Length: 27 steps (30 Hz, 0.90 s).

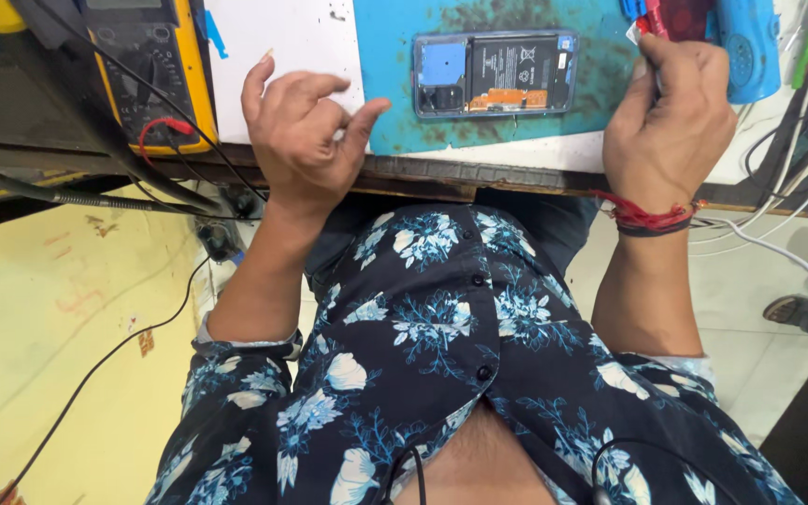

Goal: The person repairs a smartphone on a workbench. They solder the phone's internal battery connector with a blue soldering iron, pry and reposition internal components with a screwdriver and by hand, press the back cover into place, and finally hold up the phone and its battery packaging box.

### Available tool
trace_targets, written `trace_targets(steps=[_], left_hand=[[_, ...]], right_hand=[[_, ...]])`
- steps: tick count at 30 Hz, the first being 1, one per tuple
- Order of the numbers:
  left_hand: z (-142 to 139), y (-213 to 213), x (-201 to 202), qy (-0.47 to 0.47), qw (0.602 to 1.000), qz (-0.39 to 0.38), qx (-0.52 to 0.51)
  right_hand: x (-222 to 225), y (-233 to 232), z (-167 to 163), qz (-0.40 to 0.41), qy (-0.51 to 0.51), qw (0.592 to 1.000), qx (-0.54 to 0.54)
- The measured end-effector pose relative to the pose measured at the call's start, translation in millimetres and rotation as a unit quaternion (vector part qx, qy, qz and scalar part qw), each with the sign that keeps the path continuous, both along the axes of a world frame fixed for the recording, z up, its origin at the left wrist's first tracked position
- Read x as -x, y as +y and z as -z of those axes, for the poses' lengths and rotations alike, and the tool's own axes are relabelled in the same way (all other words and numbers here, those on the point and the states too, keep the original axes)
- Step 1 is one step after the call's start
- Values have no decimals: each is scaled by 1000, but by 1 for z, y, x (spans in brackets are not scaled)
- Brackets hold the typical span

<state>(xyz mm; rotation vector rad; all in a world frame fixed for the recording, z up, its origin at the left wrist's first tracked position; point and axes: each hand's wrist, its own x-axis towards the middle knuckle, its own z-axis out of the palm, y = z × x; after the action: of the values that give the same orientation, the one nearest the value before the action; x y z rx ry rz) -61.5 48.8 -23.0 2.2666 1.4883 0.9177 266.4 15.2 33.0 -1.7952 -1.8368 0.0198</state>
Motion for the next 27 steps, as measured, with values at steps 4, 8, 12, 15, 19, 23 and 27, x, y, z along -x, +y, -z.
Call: trace_targets(steps=[4,8,12,15,19,23,27], left_hand=[[1,3,-15,-23,997,52,53],[-5,6,-46,55,980,188,33],[-13,9,-64,150,967,179,105],[-14,9,-63,187,960,133,160],[-15,9,-52,210,961,65,167],[-15,6,-52,172,952,204,149],[-16,10,-51,203,964,99,138]], right_hand=[[2,6,7,-28,13,1000,-4],[6,25,14,-17,5,1000,20],[13,26,19,-29,4,998,61],[27,15,29,-205,-15,973,104],[37,4,39,-152,-80,974,150],[36,3,42,-177,-59,971,150],[28,3,46,-140,-65,977,150]])
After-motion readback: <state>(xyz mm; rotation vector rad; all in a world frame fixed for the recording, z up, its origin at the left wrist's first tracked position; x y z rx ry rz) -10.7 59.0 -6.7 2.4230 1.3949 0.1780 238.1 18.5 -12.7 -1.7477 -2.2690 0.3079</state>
